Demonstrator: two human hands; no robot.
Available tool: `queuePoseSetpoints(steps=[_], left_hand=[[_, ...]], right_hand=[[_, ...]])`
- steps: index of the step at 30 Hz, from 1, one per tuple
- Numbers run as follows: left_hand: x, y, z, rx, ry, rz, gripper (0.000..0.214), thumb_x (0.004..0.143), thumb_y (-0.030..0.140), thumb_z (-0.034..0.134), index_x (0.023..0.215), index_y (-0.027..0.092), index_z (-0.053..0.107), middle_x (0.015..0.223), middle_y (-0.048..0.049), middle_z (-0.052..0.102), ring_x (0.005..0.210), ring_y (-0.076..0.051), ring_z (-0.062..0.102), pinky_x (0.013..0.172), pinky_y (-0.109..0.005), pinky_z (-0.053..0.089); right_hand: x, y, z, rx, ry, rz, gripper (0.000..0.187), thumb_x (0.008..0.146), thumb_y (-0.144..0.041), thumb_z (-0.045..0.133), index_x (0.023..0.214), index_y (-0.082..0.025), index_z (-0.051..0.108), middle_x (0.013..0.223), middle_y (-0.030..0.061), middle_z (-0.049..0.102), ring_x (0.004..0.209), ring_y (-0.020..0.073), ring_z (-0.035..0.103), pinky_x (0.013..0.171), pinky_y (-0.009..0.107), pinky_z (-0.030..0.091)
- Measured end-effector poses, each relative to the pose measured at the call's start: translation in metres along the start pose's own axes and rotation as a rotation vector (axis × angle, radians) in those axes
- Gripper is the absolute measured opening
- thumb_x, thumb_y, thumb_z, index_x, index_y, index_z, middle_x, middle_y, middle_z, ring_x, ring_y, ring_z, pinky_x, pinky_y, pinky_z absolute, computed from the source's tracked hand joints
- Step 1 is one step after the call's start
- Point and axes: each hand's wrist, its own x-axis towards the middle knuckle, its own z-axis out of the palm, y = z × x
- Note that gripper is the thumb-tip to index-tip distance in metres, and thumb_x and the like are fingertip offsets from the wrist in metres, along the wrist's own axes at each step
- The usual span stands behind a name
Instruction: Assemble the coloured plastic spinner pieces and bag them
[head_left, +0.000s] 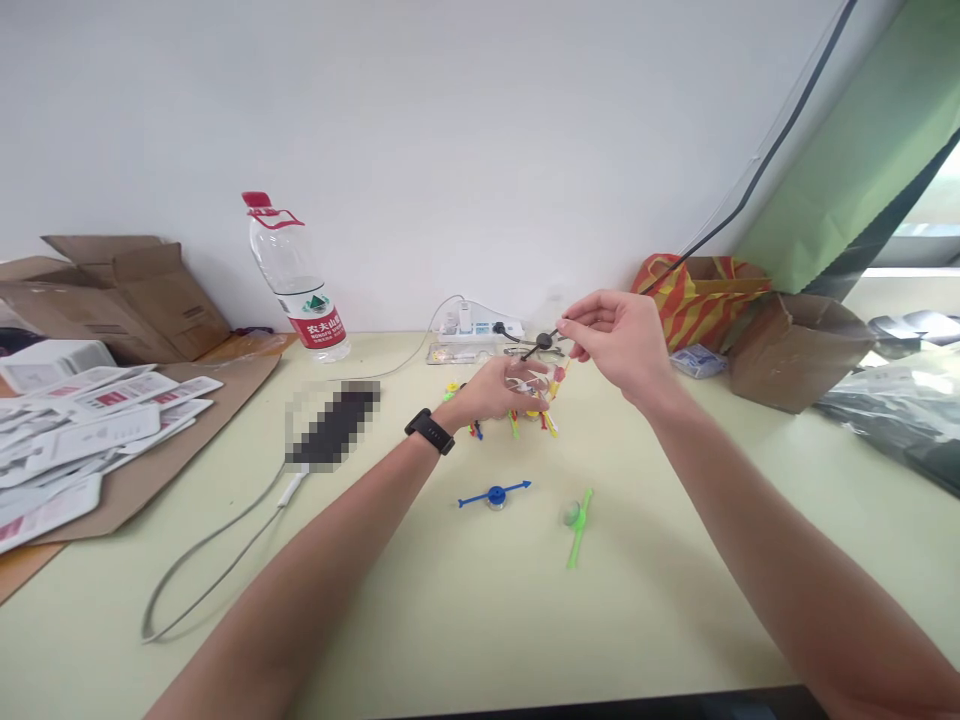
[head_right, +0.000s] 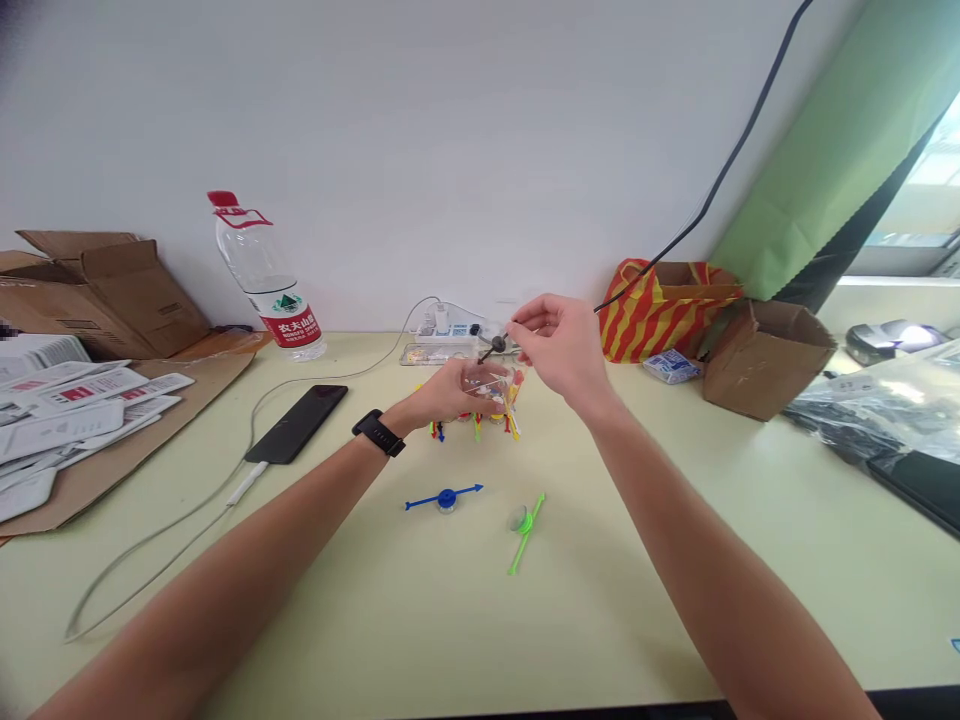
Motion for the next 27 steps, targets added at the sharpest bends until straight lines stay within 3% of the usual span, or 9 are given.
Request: queuePoseSetpoints(steps=[2, 4, 8, 13, 16, 21, 23, 27], left_hand=[[0.000, 0.003, 0.004, -0.007, 0.001, 0.005, 0.055, 0.073, 0.041, 0.088, 0.123, 0.021, 0.074, 0.105, -0.0105, 0.077, 0.106, -0.028, 0.070, 0.080, -0.033, 0.056], [0.000, 0.005, 0.007, -0.028, 0.006, 0.005, 0.054, 0.073, 0.042, 0.089, 0.120, 0.019, 0.074, 0.104, -0.0108, 0.077, 0.107, -0.028, 0.070, 0.080, -0.033, 0.056], [0.000, 0.006, 0.011, -0.102, -0.045, 0.017, 0.047, 0.075, 0.039, 0.087, 0.114, 0.017, 0.073, 0.101, -0.0084, 0.076, 0.088, -0.022, 0.071, 0.076, -0.032, 0.055], [-0.001, 0.008, 0.009, -0.164, -0.001, 0.034, 0.043, 0.076, 0.037, 0.086, 0.113, 0.018, 0.074, 0.089, -0.0041, 0.072, 0.082, -0.019, 0.068, 0.077, -0.031, 0.054], [0.000, 0.007, 0.009, -0.244, 0.025, 0.015, 0.048, 0.075, 0.037, 0.088, 0.117, 0.018, 0.073, 0.089, -0.0039, 0.071, 0.083, -0.018, 0.068, 0.079, -0.032, 0.054], [0.000, 0.003, 0.009, -0.309, -0.061, 0.016, 0.056, 0.073, 0.035, 0.090, 0.122, 0.017, 0.070, 0.096, -0.0076, 0.074, 0.091, -0.021, 0.072, 0.082, -0.034, 0.056], [-0.001, 0.002, 0.008, -0.262, -0.123, -0.031, 0.057, 0.071, 0.035, 0.092, 0.121, 0.018, 0.070, 0.100, -0.0101, 0.076, 0.093, -0.024, 0.073, 0.081, -0.035, 0.057], [-0.004, 0.000, 0.006, -0.215, -0.234, -0.115, 0.055, 0.072, 0.038, 0.091, 0.118, 0.018, 0.070, 0.104, -0.0139, 0.078, 0.093, -0.026, 0.076, 0.083, -0.038, 0.058]], right_hand=[[-0.003, -0.001, 0.003, -0.050, -0.018, 0.030, 0.024, 0.077, -0.040, 0.080, 0.085, -0.018, 0.073, 0.080, 0.0074, 0.076, 0.055, 0.0172, 0.065, 0.046, 0.029, 0.053], [-0.005, -0.003, 0.004, -0.099, -0.047, 0.027, 0.022, 0.078, -0.039, 0.079, 0.084, -0.019, 0.074, 0.083, 0.0083, 0.078, 0.062, 0.0195, 0.068, 0.050, 0.030, 0.053], [-0.009, -0.011, 0.005, -0.215, -0.171, -0.022, 0.020, 0.087, -0.039, 0.069, 0.090, -0.020, 0.075, 0.081, 0.0067, 0.077, 0.072, 0.0227, 0.072, 0.061, 0.032, 0.054], [-0.008, -0.019, -0.002, -0.397, -0.288, -0.046, 0.037, 0.095, -0.057, 0.058, 0.106, -0.023, 0.071, 0.089, 0.0055, 0.077, 0.068, 0.0209, 0.070, 0.060, 0.031, 0.049], [-0.003, -0.015, -0.016, -0.506, -0.290, -0.107, 0.034, 0.094, -0.055, 0.061, 0.097, -0.023, 0.070, 0.094, 0.0054, 0.076, 0.070, 0.0206, 0.068, 0.064, 0.032, 0.048], [0.004, -0.010, -0.037, -0.504, -0.384, -0.232, 0.018, 0.094, -0.038, 0.062, 0.087, -0.023, 0.068, 0.087, 0.0036, 0.075, 0.080, 0.0221, 0.069, 0.071, 0.033, 0.050], [0.005, -0.013, -0.041, -0.480, -0.349, -0.286, 0.016, 0.093, -0.036, 0.063, 0.084, -0.023, 0.068, 0.086, 0.0042, 0.074, 0.081, 0.0229, 0.068, 0.073, 0.034, 0.051], [0.004, -0.024, -0.047, -0.429, -0.131, -0.388, 0.013, 0.092, -0.035, 0.063, 0.084, -0.026, 0.067, 0.089, 0.0049, 0.073, 0.083, 0.0245, 0.067, 0.075, 0.037, 0.053]])
